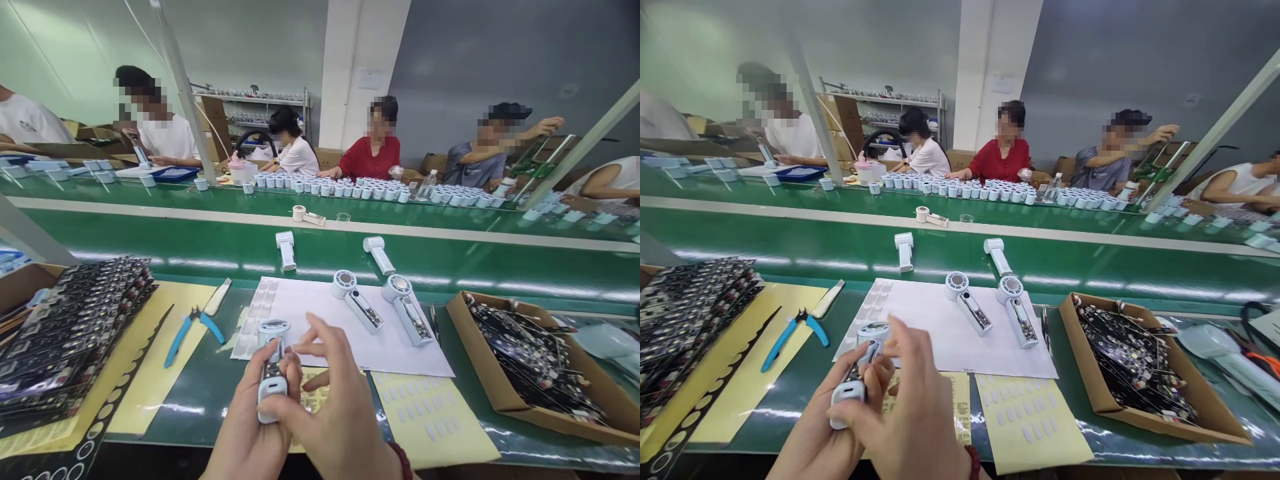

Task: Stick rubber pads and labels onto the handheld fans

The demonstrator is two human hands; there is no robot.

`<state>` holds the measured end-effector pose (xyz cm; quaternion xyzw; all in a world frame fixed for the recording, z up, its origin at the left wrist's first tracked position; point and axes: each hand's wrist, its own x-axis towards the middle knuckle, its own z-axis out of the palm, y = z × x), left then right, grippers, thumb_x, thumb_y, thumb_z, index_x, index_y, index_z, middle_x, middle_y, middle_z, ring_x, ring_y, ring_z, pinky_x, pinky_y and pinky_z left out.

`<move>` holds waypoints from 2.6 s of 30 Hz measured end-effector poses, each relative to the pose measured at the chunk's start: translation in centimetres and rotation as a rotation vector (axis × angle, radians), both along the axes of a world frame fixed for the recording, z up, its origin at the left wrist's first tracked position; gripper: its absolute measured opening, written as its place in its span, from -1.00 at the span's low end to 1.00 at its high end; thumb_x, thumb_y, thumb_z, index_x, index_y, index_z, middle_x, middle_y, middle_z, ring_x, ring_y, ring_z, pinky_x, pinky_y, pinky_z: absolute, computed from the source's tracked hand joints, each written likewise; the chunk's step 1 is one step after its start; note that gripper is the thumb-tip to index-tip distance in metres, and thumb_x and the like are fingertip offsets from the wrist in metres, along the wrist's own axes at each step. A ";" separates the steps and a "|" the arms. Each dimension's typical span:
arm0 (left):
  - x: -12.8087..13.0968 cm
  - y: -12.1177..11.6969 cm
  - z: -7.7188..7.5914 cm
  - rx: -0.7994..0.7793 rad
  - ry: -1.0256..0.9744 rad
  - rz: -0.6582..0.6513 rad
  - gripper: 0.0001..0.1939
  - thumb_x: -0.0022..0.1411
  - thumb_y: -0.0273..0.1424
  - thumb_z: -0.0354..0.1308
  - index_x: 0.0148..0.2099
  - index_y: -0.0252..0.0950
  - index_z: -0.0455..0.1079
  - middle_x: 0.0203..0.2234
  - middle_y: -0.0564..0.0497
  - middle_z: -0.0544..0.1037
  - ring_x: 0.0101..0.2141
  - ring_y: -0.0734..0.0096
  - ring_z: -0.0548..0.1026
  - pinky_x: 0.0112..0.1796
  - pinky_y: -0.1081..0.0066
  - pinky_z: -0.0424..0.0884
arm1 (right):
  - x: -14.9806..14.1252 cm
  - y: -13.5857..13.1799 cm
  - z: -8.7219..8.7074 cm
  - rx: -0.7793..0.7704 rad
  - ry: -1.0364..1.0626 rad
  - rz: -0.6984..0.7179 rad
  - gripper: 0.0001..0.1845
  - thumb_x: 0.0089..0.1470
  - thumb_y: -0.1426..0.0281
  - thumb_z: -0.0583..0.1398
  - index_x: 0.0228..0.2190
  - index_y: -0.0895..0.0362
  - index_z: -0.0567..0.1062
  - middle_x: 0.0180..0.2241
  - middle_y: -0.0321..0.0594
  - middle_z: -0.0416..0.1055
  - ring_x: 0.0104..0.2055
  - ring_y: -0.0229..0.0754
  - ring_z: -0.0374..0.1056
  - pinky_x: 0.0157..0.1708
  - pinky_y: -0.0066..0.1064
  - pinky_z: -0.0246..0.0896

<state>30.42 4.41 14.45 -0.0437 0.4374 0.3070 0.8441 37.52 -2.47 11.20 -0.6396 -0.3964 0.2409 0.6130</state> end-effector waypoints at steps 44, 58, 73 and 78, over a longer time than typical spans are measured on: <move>0.1 0.1 -5.0 0.623 0.413 -0.480 -0.65 -0.02 -0.50 0.43 -0.13 -0.37 0.51 -0.28 -0.17 0.68 -0.31 0.28 0.65 -0.29 0.50 0.57 | 5.7 -7.1 -2.9 -0.067 0.222 0.060 -0.85 0.15 0.29 0.25 -0.40 0.08 0.43 -0.26 -0.25 0.31 -0.35 -0.25 0.22 -0.49 -0.45 0.06; 0.2 2.3 -3.7 0.588 0.251 -0.268 -0.60 0.28 -0.18 0.19 0.10 -0.20 0.52 -0.17 -0.05 0.66 -0.08 0.16 0.58 -0.06 0.30 0.53 | 3.0 0.1 0.3 -0.282 0.035 0.219 -0.86 0.07 0.45 0.25 -0.49 0.07 0.41 -0.22 -0.27 0.37 -0.22 -0.19 0.39 -0.31 -0.41 0.31; 0.4 3.3 -3.7 0.480 0.248 -0.301 -0.66 0.28 -0.21 0.19 -0.01 -0.29 0.55 -0.32 -0.06 0.65 -0.23 0.19 0.61 -0.28 0.38 0.56 | 3.5 0.9 -0.2 -0.143 0.123 0.181 -0.86 0.10 0.33 0.26 -0.40 0.07 0.39 -0.22 -0.25 0.34 -0.32 -0.22 0.35 -0.50 -0.44 0.26; 0.7 3.5 -2.8 0.453 0.176 -0.335 -0.73 0.34 -0.32 0.09 -0.08 -0.32 0.55 -0.45 -0.06 0.60 -0.38 0.22 0.59 -0.39 0.36 0.55 | 3.2 1.3 -1.4 -0.143 -0.403 0.144 -0.11 -0.22 0.33 0.51 0.11 0.01 0.28 0.03 -0.13 0.31 -0.27 -0.13 0.38 -0.34 -0.24 0.40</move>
